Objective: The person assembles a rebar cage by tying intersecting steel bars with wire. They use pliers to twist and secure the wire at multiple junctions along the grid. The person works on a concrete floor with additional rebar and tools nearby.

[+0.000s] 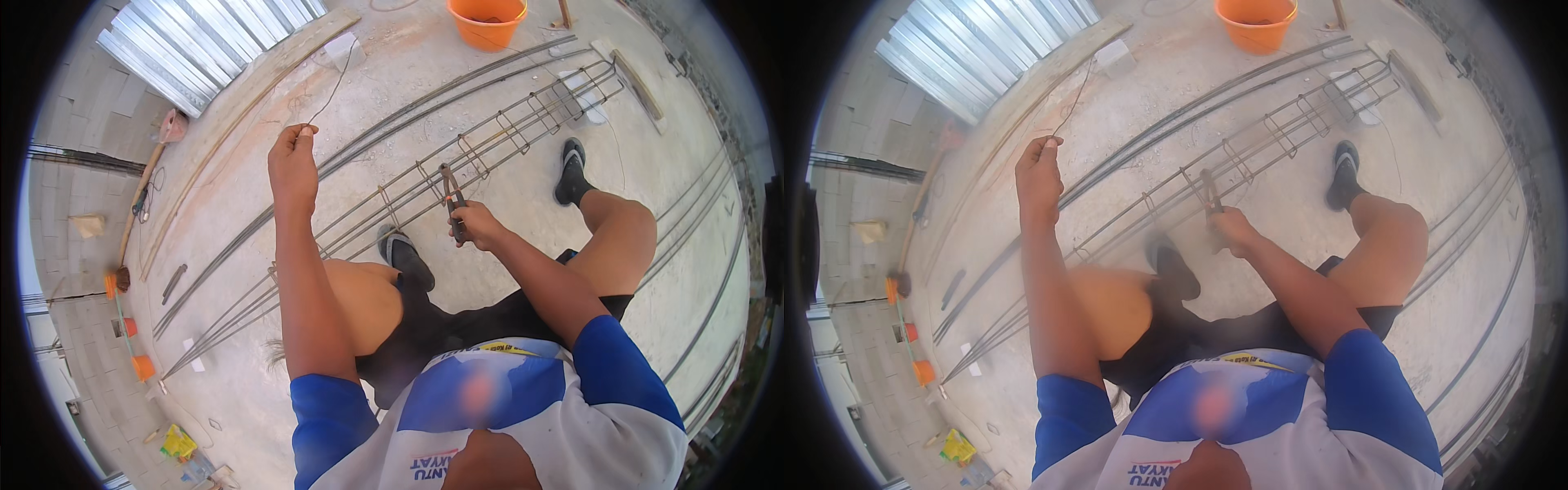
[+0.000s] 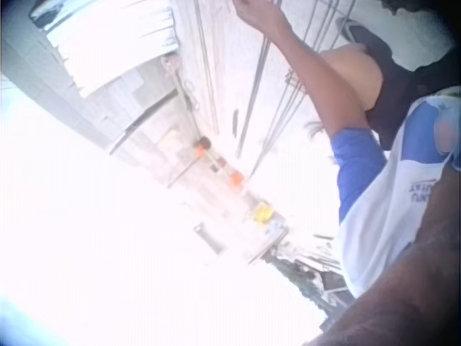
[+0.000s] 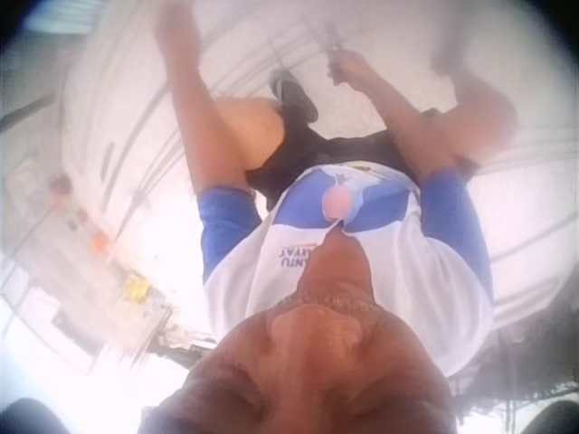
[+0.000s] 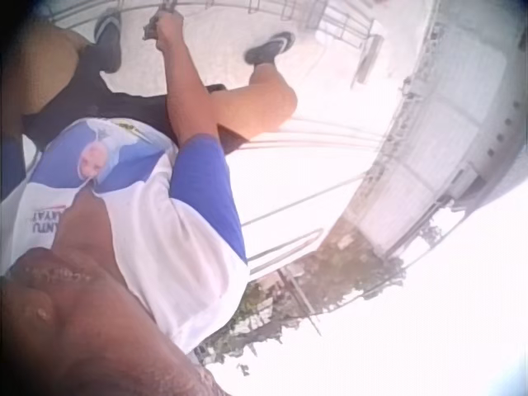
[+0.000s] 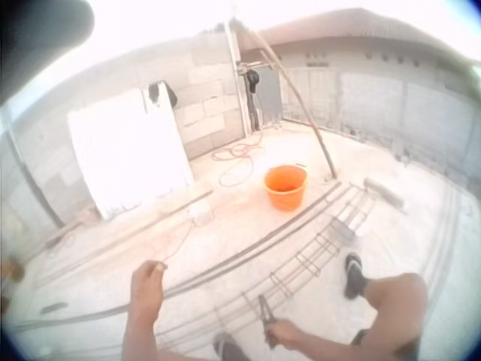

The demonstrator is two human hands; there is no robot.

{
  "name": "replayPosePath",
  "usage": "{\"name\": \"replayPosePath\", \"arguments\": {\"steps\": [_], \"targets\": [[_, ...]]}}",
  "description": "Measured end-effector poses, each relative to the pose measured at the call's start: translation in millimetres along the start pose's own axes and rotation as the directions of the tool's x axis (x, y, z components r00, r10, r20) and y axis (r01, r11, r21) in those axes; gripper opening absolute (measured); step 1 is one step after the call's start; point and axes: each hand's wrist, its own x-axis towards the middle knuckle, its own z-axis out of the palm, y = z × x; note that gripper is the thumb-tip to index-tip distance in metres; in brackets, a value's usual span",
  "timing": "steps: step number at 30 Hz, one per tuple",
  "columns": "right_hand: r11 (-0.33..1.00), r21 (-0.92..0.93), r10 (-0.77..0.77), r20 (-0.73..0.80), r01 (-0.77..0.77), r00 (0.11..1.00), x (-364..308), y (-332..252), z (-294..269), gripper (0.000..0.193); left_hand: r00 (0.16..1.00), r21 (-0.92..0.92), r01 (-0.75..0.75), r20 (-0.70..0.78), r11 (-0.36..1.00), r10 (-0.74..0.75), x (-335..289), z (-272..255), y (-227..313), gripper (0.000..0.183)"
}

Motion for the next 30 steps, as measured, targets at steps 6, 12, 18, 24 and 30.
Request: {"name": "replayPosePath", "arguments": {"steps": [6,12,18,24,30], "targets": [[0.997,0.078,-0.01,-0.18,0.024,0.984,66.7,3.7,44.2,0.018,0.995,-0.347,0.101,0.012,0.932,-0.103,-0.6,-14.1,-10.4,0.025],[1.0,0.016,-0.013,-0.22,0.017,0.975,83.9,5.4,74.4,0.016,0.993,-0.306,0.101,0.084,0.947,-0.078,-0.9,-18.2,-17.8,0.025],[0.961,-0.256,-0.172,-0.247,0.107,0.954,99.9,21.2,58.6,0.015,0.992,-0.324,0.078,0.117,0.943,-0.041,12.4,-19.0,-16.3,0.025],[0.716,-0.668,-0.427,-0.184,0.206,0.885,91.0,32.5,15.3,0.031,0.985,-0.308,0.094,0.167,0.947,-0.043,17.7,-4.5,-11.4,0.028],[0.157,-0.968,-0.143,0.176,0.197,0.974,-11.7,33.6,-26.2,0.054,0.951,-0.145,0.169,0.283,0.975,-0.123,17.8,-11.9,-27.5,0.026]]}}
